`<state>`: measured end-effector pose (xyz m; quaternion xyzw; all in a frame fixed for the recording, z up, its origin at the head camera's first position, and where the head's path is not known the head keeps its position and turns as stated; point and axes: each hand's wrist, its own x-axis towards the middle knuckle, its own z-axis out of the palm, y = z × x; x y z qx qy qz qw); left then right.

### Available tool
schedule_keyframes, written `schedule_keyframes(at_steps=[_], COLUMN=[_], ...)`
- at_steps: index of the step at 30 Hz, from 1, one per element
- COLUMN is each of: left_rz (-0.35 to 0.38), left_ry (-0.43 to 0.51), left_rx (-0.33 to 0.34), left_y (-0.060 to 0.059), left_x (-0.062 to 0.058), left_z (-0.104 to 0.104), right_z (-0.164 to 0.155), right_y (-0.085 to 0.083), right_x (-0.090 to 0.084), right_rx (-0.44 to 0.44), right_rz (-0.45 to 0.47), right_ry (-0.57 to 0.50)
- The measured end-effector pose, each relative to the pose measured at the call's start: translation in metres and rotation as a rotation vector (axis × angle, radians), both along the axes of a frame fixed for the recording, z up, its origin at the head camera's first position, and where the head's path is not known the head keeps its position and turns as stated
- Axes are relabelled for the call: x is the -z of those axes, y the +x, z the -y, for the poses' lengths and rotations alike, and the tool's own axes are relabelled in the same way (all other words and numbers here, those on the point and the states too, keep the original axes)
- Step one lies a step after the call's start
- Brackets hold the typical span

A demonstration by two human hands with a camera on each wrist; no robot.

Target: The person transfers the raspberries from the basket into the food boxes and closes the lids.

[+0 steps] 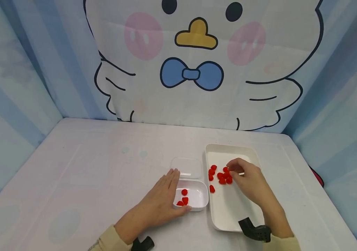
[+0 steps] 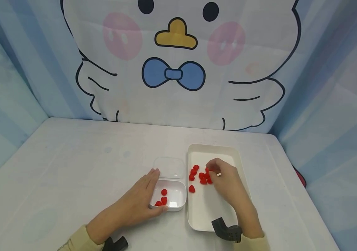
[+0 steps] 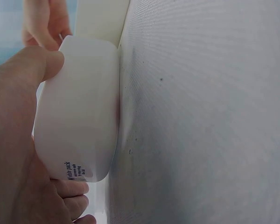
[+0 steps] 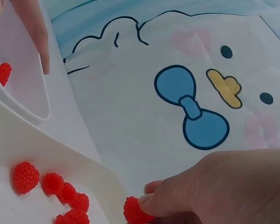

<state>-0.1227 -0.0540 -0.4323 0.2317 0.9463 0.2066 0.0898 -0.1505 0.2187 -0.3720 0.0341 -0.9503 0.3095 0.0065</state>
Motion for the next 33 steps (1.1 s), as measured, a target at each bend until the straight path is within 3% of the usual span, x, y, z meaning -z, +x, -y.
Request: schedule_keyframes(at_steps=[25,33], left_rz=[-0.012,-0.024], left_ry=[0.012,0.007], left_rx=[0.008,0.016], left_y=[-0.002,-0.001], left_x=[-0.002,0.000], left_z=[0.000,0.000], right_z=[0.020,0.028], right_y=[0.004,0.010], right_x=[-0.005,-0.006], right_rx=[-0.145,-0.185], right_rz=[-0.027,0.006], right_ry=[-0.057,-0.091])
